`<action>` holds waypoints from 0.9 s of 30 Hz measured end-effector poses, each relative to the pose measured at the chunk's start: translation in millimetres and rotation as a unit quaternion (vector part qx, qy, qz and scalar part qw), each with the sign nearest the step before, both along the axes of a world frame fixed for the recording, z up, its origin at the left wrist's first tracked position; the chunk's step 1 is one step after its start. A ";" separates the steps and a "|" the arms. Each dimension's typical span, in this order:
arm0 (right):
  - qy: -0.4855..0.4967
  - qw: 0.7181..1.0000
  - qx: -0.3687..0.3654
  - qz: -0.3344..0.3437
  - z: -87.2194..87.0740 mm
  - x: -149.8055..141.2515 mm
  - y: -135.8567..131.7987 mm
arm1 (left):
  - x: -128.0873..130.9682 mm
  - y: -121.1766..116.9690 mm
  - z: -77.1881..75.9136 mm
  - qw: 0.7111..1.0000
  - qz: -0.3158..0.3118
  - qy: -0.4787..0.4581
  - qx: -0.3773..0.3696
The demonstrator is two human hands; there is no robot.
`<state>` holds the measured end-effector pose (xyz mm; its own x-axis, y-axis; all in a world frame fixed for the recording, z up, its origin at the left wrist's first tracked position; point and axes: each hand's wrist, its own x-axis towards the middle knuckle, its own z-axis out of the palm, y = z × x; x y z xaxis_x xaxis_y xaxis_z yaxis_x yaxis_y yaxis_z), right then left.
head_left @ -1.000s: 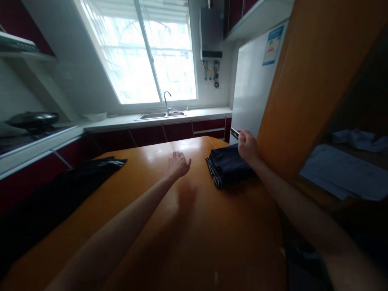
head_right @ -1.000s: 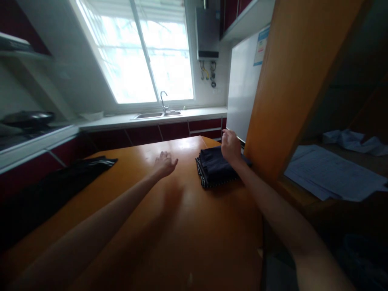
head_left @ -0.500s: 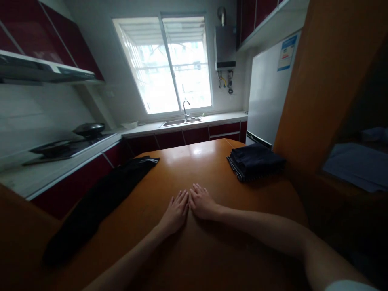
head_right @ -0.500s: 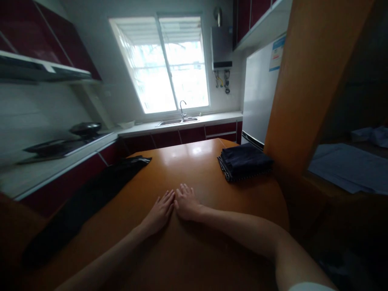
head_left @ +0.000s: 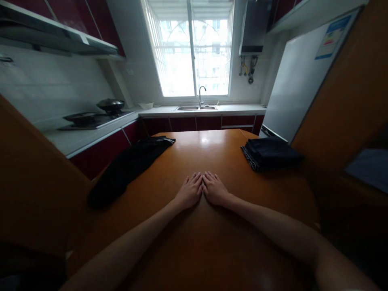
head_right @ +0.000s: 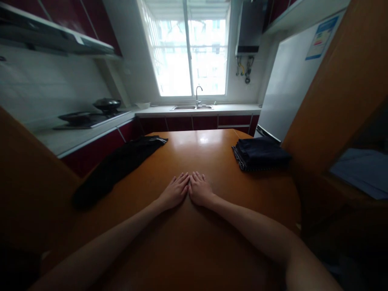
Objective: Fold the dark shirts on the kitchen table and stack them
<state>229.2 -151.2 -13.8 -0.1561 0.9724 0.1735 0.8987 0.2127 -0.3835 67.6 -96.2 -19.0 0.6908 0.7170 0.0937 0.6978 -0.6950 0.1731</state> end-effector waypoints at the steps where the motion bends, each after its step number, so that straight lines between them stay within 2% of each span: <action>1: -0.002 1.000 0.001 0.001 0.2 0.2 -0.3 | -0.1 0.2 0.2 1.000 0.000 0.004 0.001; 23: -0.023 1.000 -0.002 0.004 -1.0 4.3 -0.8 | -4.9 -3.2 6.7 0.999 -0.020 -0.026 -0.002; 25: -0.029 1.000 -0.003 0.003 -3.2 5.1 0.1 | -8.6 1.2 6.6 1.000 -0.023 -0.020 -0.001; 27: -0.039 0.999 -0.005 0.006 -5.6 6.3 1.3 | -16.3 11.5 7.0 1.000 -0.001 -0.007 0.000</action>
<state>235.5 -149.9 -19.4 -0.1807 0.9719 0.1507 0.9234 0.2204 -0.3142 51.3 -84.7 -12.0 0.6913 0.7151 0.1035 0.6934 -0.6969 0.1832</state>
